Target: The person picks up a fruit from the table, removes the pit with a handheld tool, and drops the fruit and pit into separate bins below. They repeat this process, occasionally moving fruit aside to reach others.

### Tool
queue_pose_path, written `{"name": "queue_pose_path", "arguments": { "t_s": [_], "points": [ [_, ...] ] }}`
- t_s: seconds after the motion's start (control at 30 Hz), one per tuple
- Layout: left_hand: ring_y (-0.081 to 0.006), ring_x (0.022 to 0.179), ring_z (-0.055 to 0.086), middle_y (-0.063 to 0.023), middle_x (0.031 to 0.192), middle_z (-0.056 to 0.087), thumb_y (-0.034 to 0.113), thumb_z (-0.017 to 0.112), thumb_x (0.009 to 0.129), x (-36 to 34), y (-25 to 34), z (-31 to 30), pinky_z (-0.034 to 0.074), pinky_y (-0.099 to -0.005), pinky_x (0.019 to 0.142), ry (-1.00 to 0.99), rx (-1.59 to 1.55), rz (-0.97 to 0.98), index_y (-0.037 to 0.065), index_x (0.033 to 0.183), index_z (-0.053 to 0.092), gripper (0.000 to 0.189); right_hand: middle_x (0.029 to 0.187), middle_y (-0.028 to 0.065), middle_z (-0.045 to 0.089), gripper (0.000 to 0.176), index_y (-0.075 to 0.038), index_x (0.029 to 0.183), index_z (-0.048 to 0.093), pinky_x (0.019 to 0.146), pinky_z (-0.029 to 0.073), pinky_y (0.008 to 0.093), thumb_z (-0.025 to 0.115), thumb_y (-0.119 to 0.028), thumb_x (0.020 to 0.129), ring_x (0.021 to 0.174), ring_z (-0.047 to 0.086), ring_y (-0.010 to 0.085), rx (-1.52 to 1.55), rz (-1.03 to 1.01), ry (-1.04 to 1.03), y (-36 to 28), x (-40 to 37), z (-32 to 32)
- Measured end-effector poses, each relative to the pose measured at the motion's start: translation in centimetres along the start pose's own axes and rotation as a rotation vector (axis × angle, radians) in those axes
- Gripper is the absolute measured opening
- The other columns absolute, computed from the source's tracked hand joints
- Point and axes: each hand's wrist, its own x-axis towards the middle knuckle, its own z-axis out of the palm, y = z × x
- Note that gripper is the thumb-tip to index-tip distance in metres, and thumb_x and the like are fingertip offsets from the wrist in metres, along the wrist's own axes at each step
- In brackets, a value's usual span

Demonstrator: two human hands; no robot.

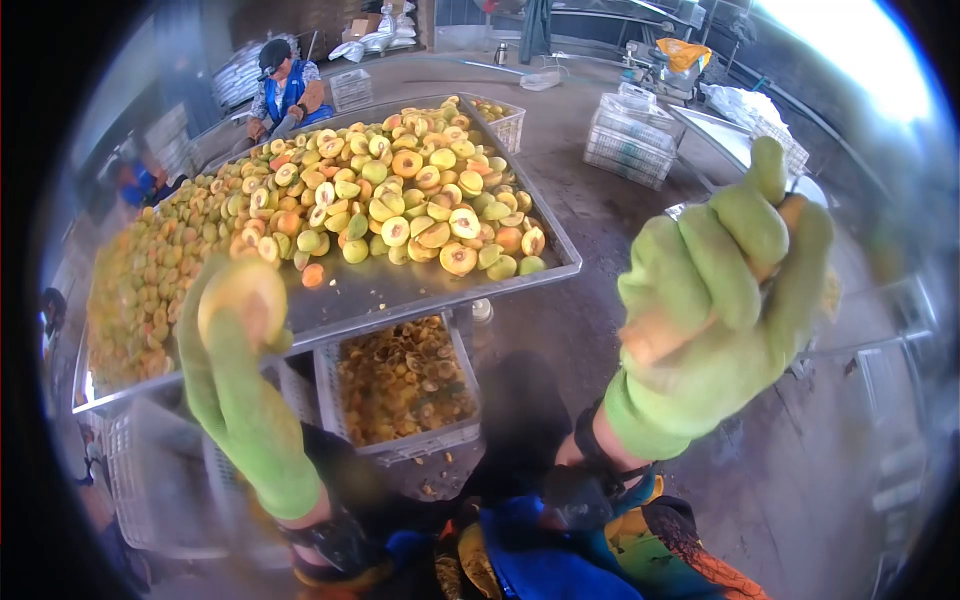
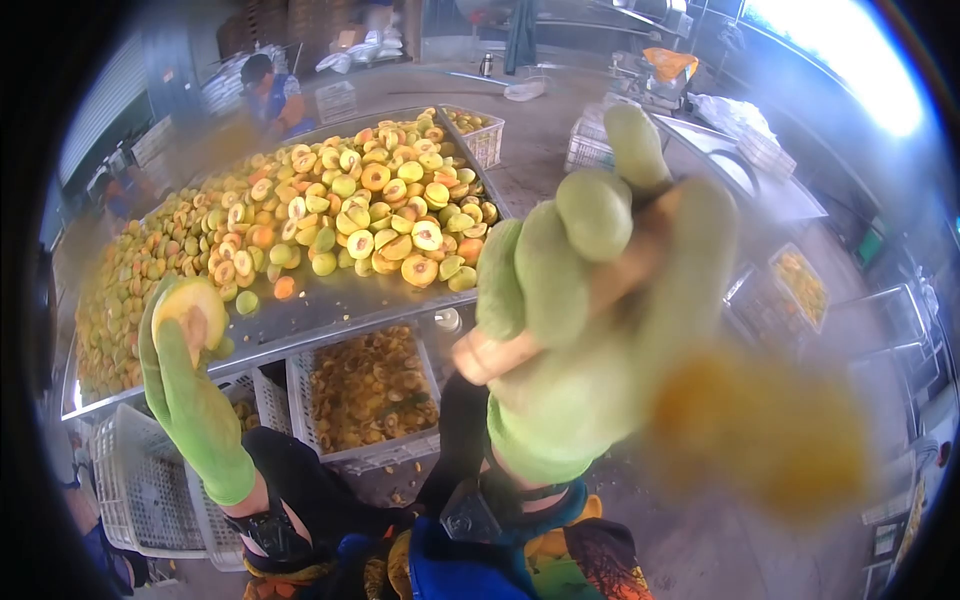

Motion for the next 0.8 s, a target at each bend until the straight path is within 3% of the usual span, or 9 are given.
{"name": "queue_pose_path", "arguments": {
  "t_s": [0.03, 0.1, 0.2, 0.3, 0.47, 0.63, 0.7, 0.73, 0.8],
  "points": [
    [-0.0163, 0.088, 0.059, -0.0112, 0.116, 0.063, 0.020, 0.055, 0.097, 0.0, -0.2, -0.1, 0.046, -0.0255, 0.065, -0.003, -0.005, -0.004, -0.002, 0.123, 0.061, 0.035, 0.065, -0.0068, 0.035, 0.026, 0.001, 0.103, 0.053, 0.045, 0.036, 0.0257, 0.042, -0.022, 0.103, 0.053, 0.035, 0.0042, 0.000, 0.012, 0.016, -0.2, 0.3, -0.3],
    [-0.0157, 0.095, 0.061, -0.0085, 0.112, 0.064, 0.028, 0.056, 0.099, 0.1, -0.8, -0.6, 0.050, -0.0277, 0.071, -0.047, 0.026, -0.059, -0.002, 0.123, 0.060, 0.038, 0.074, 0.0002, 0.055, 0.023, -0.005, 0.094, 0.052, 0.044, 0.040, 0.0246, 0.043, -0.024, 0.100, 0.041, 0.031, 0.0085, 0.187, 0.121, 0.145, -0.9, 2.9, -3.6],
    [-0.0155, 0.092, 0.062, -0.0070, 0.110, 0.064, 0.028, 0.058, 0.098, 0.8, -2.9, -1.3, 0.050, -0.0277, 0.067, -0.095, -0.010, -0.176, 0.001, 0.123, 0.060, 0.037, 0.056, -0.0028, 0.046, 0.025, -0.010, 0.073, 0.052, 0.054, 0.046, 0.0253, 0.046, -0.021, 0.095, 0.045, 0.039, 0.0078, 0.431, 0.303, 0.140, -0.5, 7.3, -12.3],
    [-0.0146, 0.090, 0.062, -0.0054, 0.109, 0.064, 0.027, 0.058, 0.098, 0.7, -3.8, -1.2, 0.050, -0.0276, 0.065, -0.096, -0.089, -0.332, 0.003, 0.123, 0.060, 0.035, 0.055, -0.0028, 0.047, 0.021, -0.011, 0.066, 0.048, 0.043, 0.043, 0.0231, 0.046, -0.007, 0.087, 0.040, 0.041, 0.0082, 0.512, 0.253, 0.413, 1.1, 7.9, -19.5],
    [-0.0116, 0.087, 0.062, -0.0044, 0.109, 0.067, 0.031, 0.055, 0.097, 0.2, -5.9, -1.5, 0.047, -0.0232, 0.064, -0.085, -0.046, -0.421, 0.007, 0.120, 0.061, 0.034, 0.054, -0.0009, 0.047, 0.023, -0.009, 0.065, 0.050, 0.044, 0.047, 0.0243, 0.044, -0.006, 0.087, 0.043, 0.047, 0.0105, 0.507, 0.316, 0.780, 3.3, 6.5, -22.6],
    [-0.0106, 0.085, 0.062, -0.0049, 0.109, 0.067, 0.031, 0.055, 0.097, 0.1, -6.5, -1.6, 0.047, -0.0226, 0.063, -0.094, -0.039, -0.444, 0.006, 0.119, 0.060, 0.034, 0.059, 0.0029, 0.052, 0.020, -0.005, 0.069, 0.049, 0.042, 0.050, 0.0239, 0.040, -0.002, 0.087, 0.042, 0.050, 0.0145, 0.414, 0.262, 0.805, 5.4, 4.8, -25.4],
    [-0.0107, 0.084, 0.062, -0.0053, 0.109, 0.067, 0.032, 0.055, 0.097, 0.1, -7.1, -1.8, 0.047, -0.0226, 0.062, -0.098, -0.043, -0.450, 0.005, 0.119, 0.060, 0.035, 0.066, 0.0051, 0.056, 0.017, -0.004, 0.078, 0.052, 0.044, 0.049, 0.0231, 0.041, -0.007, 0.091, 0.051, 0.054, 0.0158, 0.373, 0.224, 0.993, 6.2, 4.4, -25.2],
    [-0.0111, 0.084, 0.062, -0.0057, 0.108, 0.066, 0.031, 0.055, 0.097, 0.0, -7.4, -2.0, 0.048, -0.0228, 0.062, -0.078, -0.057, -0.466, 0.004, 0.120, 0.059, 0.036, 0.058, 0.0038, 0.054, 0.025, -0.006, 0.070, 0.053, 0.045, 0.047, 0.0244, 0.039, -0.009, 0.090, 0.046, 0.052, 0.0161, 0.366, 0.264, 1.025, 6.1, 4.0, -25.1],
    [-0.0114, 0.083, 0.062, -0.0060, 0.107, 0.066, 0.031, 0.056, 0.097, 0.0, -8.2, -2.5, 0.048, -0.0230, 0.061, -0.062, -0.074, -0.480, 0.003, 0.120, 0.059, 0.036, 0.059, 0.0043, 0.055, 0.025, -0.005, 0.071, 0.053, 0.045, 0.047, 0.0250, 0.038, -0.010, 0.091, 0.047, 0.052, 0.0169, 0.246, 0.228, 1.128, 7.1, 3.6, -25.4]
  ]
}}
